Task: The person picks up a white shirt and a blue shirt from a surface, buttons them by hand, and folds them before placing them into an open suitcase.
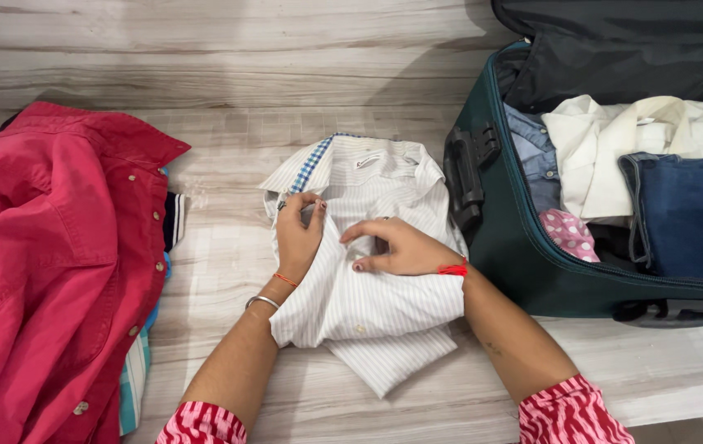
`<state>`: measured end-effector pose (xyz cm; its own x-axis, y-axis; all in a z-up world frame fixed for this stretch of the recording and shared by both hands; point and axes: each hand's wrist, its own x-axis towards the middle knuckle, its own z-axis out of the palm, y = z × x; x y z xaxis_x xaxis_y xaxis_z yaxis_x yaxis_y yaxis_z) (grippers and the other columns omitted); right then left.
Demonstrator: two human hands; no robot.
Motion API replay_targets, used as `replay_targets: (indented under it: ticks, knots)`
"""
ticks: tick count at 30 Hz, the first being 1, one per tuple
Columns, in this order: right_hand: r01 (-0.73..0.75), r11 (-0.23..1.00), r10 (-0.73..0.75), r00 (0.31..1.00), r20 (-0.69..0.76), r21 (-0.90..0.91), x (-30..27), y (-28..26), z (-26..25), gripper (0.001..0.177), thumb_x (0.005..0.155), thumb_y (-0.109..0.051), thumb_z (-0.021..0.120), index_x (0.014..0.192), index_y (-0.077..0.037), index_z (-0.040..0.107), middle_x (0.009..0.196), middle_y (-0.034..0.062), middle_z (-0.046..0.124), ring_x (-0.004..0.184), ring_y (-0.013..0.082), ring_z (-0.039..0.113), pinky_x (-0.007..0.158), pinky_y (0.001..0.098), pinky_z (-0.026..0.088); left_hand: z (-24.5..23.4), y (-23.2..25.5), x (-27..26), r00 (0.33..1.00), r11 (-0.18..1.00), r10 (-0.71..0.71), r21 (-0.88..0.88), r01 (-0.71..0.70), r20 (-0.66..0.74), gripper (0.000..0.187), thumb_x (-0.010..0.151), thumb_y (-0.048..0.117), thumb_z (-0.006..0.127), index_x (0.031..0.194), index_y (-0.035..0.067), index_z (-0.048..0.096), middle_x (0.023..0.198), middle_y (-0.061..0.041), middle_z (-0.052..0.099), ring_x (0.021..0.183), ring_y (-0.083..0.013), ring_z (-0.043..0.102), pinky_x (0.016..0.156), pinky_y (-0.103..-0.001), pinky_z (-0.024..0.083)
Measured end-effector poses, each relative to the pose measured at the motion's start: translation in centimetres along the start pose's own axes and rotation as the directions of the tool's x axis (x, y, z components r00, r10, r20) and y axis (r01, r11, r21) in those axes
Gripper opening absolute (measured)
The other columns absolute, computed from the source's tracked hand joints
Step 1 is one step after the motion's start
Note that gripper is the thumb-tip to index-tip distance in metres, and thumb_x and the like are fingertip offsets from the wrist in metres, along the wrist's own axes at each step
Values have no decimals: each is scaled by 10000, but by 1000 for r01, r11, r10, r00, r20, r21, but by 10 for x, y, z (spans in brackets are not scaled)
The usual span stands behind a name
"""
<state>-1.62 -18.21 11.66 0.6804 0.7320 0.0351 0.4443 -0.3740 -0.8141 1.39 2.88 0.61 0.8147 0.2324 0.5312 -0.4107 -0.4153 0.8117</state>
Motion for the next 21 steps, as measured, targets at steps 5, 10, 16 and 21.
replay_targets:
  ticks: [5,10,16,21]
  knots:
    - [-33,998,38,995,-88,55,4,34,8,251,813,-143,831,1038,-52,763,973,54,752,876,150,676,780,292,525,-10,27,-2,930,917,360,211,-337,-77,398,863,33,706,1251,2,625,1187,-170,697,1142,-416,609,1041,-490,425]
    - [19,987,8,986,-165,159,9,76,11,216,781,-91,858,967,-34,762,942,49,757,885,116,689,798,275,542,-5,25,-10,862,905,116,-409,113,494,416,849,-52,570,1255,34,609,1157,-93,716,1079,-177,705,905,-295,546]
    - [-84,988,120,944,-308,129,16,110,15,289,741,-98,908,991,-1,799,874,56,763,788,107,642,700,290,513,14,-25,-10,732,870,61,-396,294,678,275,927,-15,630,1200,16,612,1080,-30,673,992,-92,652,864,-244,535]
    - [-1,942,95,959,-267,334,17,120,15,250,870,-142,804,1071,2,771,942,48,773,859,89,672,757,263,538,14,-36,-10,699,852,8,-371,370,715,290,932,-7,638,1218,10,594,1016,-29,659,925,-73,625,808,-236,517]
